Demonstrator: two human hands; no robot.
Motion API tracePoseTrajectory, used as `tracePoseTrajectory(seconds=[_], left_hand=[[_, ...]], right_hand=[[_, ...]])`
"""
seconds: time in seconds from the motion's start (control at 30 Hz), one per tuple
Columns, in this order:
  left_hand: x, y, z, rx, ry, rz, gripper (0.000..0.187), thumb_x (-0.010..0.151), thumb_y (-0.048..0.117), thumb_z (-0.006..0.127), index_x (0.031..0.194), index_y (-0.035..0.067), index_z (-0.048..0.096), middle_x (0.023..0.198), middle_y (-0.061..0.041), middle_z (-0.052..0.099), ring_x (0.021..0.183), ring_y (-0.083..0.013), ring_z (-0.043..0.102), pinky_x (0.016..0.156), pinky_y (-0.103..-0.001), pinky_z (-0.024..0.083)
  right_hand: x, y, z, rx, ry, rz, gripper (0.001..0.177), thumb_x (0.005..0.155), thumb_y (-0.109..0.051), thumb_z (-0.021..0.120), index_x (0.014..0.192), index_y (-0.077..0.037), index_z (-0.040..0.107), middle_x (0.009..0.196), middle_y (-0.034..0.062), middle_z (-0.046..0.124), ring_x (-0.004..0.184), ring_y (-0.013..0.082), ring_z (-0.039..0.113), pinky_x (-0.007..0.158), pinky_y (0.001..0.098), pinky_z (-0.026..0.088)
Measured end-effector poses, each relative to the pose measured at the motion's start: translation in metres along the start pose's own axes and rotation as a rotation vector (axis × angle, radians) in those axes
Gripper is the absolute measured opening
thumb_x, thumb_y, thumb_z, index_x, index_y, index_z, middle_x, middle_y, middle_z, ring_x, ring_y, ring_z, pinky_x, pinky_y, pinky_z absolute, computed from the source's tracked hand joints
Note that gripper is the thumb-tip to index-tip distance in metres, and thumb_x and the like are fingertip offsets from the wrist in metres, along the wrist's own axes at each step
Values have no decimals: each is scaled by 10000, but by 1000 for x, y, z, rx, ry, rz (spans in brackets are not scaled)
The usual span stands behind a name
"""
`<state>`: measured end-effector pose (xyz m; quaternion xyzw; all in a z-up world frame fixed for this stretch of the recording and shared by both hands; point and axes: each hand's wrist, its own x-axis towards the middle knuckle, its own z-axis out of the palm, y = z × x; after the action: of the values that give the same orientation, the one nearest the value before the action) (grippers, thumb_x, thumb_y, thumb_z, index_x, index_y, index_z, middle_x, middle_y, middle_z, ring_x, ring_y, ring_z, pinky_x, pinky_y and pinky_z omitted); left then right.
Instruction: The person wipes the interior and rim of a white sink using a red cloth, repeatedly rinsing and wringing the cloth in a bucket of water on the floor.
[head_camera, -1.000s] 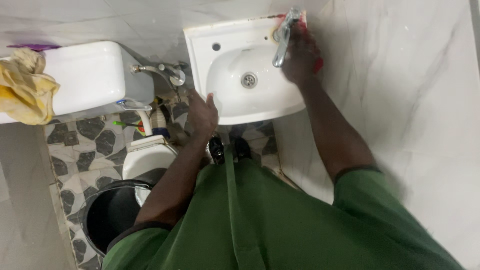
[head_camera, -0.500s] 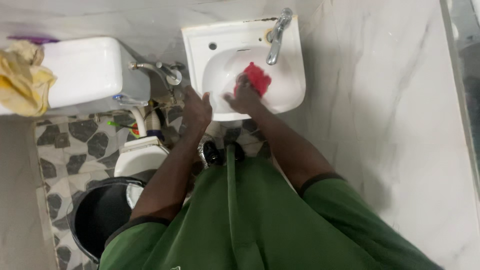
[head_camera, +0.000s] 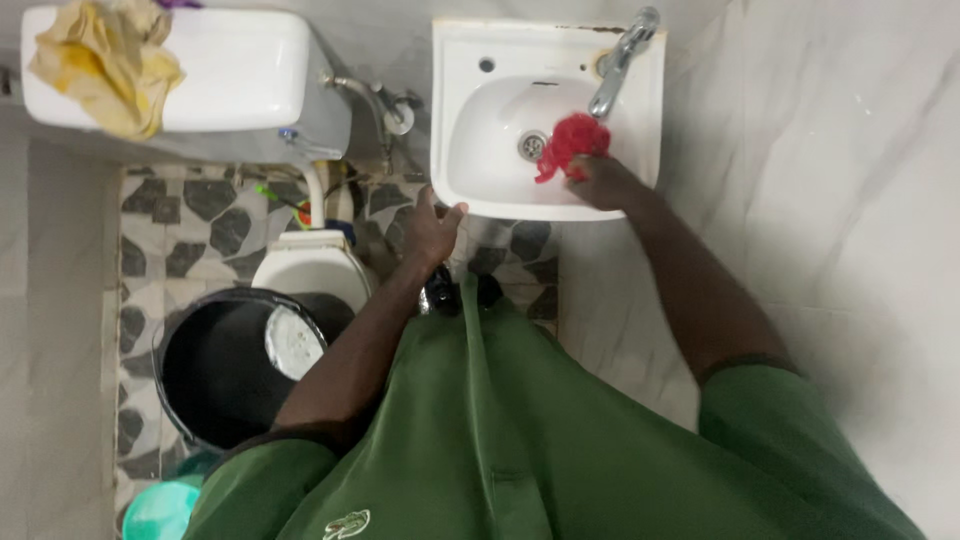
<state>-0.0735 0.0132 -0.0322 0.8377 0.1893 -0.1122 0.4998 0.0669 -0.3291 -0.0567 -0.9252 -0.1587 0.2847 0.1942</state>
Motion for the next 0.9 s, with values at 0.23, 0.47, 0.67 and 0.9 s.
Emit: tracePoseTrajectory(seconds=[0.23, 0.47, 0.67, 0.9], left_hand=[[-27, -49, 23, 23, 82, -2, 345, 929, 155, 679, 1272, 117, 687, 1071, -133, 762, 888, -254, 762, 773, -410, 599], [-62, -84, 35, -118, 96, 63, 268, 905, 140, 686, 1162, 67, 712, 889, -153, 746, 756, -234, 714, 689, -391, 568], [-99, -124, 28, -154, 258, -14, 228, 926, 219, 751, 1087, 58, 744, 879, -104, 757, 787, -206, 730, 730, -352, 566], [-119, -134, -8, -251, 466, -110, 238, 906, 175, 761, 1082, 16, 734, 897, -67, 766, 791, -130, 698, 753, -304, 557]], right_hand=[[22, -133, 39, 69, -140, -51, 648, 1028, -552, 587, 1347, 12, 590, 1323, 261, 646, 1208, 337, 647, 1046, 466, 520], [-4, -108, 39, 596, 243, 4, 494, 996, -538, 649, 756, -108, 690, 635, 13, 669, 584, 204, 680, 593, 399, 577], [10, -13, 43, -186, 591, -146, 648, 820, -542, 804, 1122, 19, 685, 996, 249, 696, 940, 410, 617, 830, 561, 513], [52, -75, 49, -102, 259, -332, 711, 861, -639, 860, 973, 57, 764, 1106, 342, 658, 1157, 425, 568, 962, 532, 465]])
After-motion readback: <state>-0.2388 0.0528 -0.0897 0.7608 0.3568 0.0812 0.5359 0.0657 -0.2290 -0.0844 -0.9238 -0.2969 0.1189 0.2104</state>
